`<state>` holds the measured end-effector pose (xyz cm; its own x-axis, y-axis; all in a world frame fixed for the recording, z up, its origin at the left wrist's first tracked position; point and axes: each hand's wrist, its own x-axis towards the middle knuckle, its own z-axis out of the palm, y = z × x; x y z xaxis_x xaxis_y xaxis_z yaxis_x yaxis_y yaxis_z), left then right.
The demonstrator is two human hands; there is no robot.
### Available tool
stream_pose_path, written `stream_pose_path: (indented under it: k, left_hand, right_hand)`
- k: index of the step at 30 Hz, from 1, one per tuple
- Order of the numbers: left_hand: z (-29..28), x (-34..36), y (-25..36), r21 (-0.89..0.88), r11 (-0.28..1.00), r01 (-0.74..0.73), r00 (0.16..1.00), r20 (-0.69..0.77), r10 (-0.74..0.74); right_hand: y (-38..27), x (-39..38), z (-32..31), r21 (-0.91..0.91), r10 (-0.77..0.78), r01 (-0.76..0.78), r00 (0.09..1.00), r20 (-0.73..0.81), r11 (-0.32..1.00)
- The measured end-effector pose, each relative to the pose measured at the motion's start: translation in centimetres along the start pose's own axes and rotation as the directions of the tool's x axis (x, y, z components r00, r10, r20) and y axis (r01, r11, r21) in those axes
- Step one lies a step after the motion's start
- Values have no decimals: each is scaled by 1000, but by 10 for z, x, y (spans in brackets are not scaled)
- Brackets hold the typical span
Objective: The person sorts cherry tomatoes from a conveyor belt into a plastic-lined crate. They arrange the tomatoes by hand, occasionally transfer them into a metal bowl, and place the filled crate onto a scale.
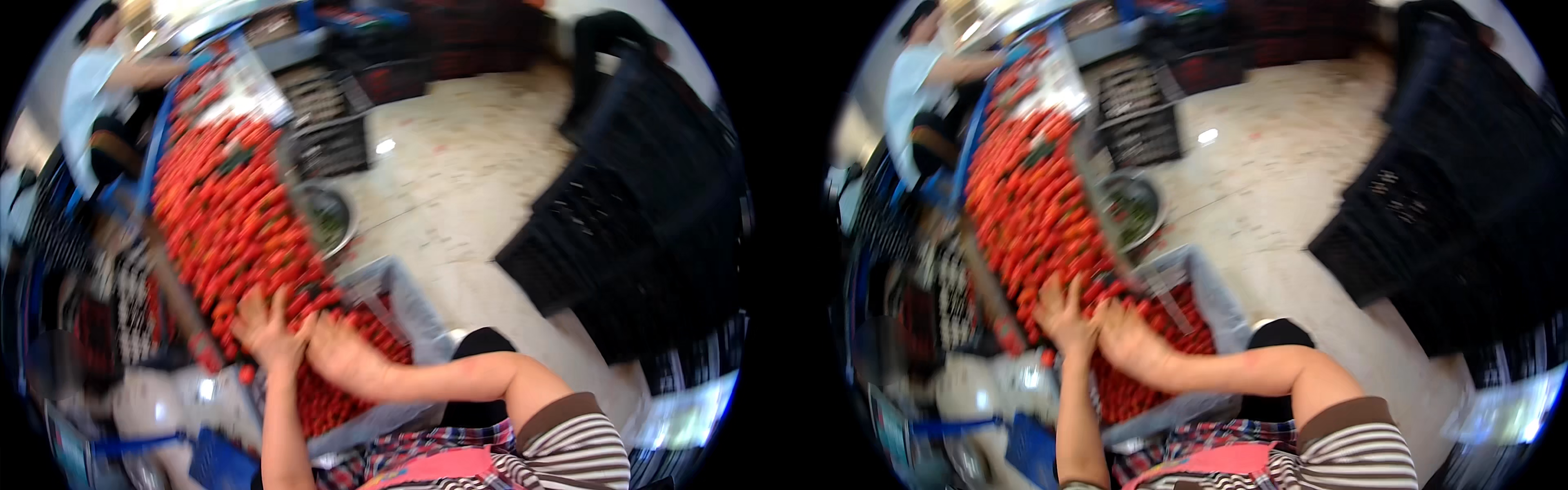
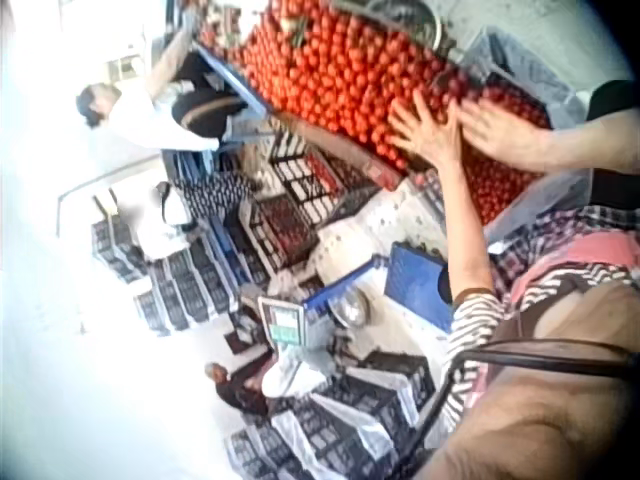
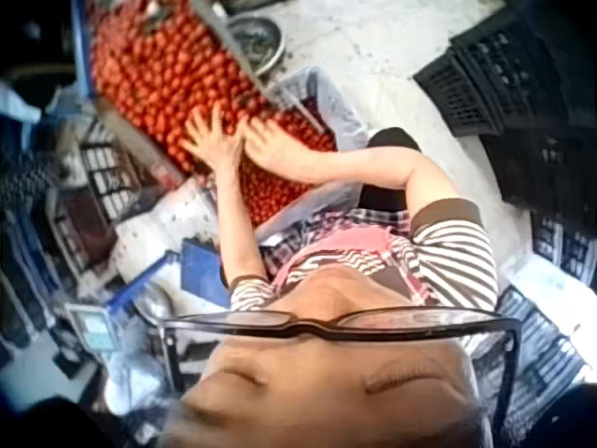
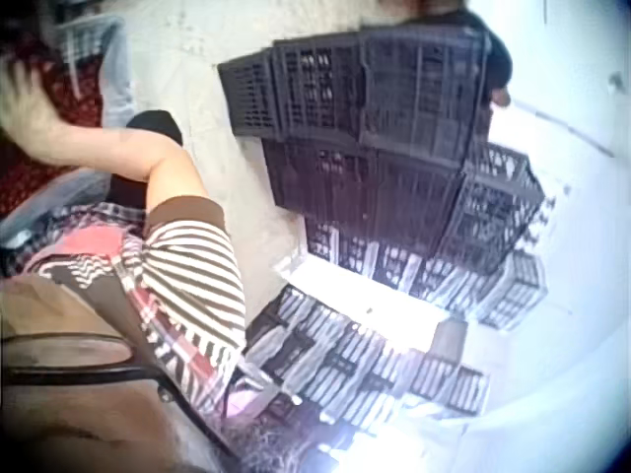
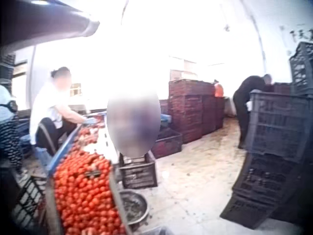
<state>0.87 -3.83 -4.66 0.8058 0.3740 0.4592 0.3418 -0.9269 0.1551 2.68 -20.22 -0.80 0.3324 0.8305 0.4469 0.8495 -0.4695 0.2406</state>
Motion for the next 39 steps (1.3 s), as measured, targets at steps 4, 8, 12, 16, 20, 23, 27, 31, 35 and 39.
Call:
stream_pose_path:
  k: [4,8,12,16,20,23,27,31,35,39]
  left_hand:
    - [10,3,-21,148,981,124,992,8,-127]
    - [6,2,-17,116,987,109,994,12,-112]
    - [13,3,-17,111,993,38,999,13,-40]
    - [11,4,-26,62,998,7,999,43,-9]
    - [-3,4,-19,109,994,20,997,75,-28]
    - [-7,5,-19,90,996,11,998,59,-16]
    - [-7,5,-14,80,997,22,997,77,-28]
    - [-20,3,-22,104,994,32,997,74,-40]
    - [-16,4,-15,58,998,20,998,50,-23]
    - [-14,10,-1,27,1000,14,997,71,-16]
  right_hand:
    - [89,-9,-103,396,109,58,916,-387,917]
    - [336,-75,-211,-152,360,-569,681,-638,808]
    - [495,-142,-324,-675,179,-733,677,-713,86]
    - [510,-119,-373,-543,853,-839,314,-417,44]
    - [528,-136,-343,-540,696,-841,408,-590,36]
    - [500,-139,-337,-630,478,-773,585,-656,81]
    - [443,-125,-323,-827,81,-536,844,-530,172]
    - [403,-63,-271,-815,-227,-349,842,-489,462]
    - [389,33,-241,-673,-87,-174,938,-336,719]
    - [409,97,-157,-421,-128,45,977,-171,906]
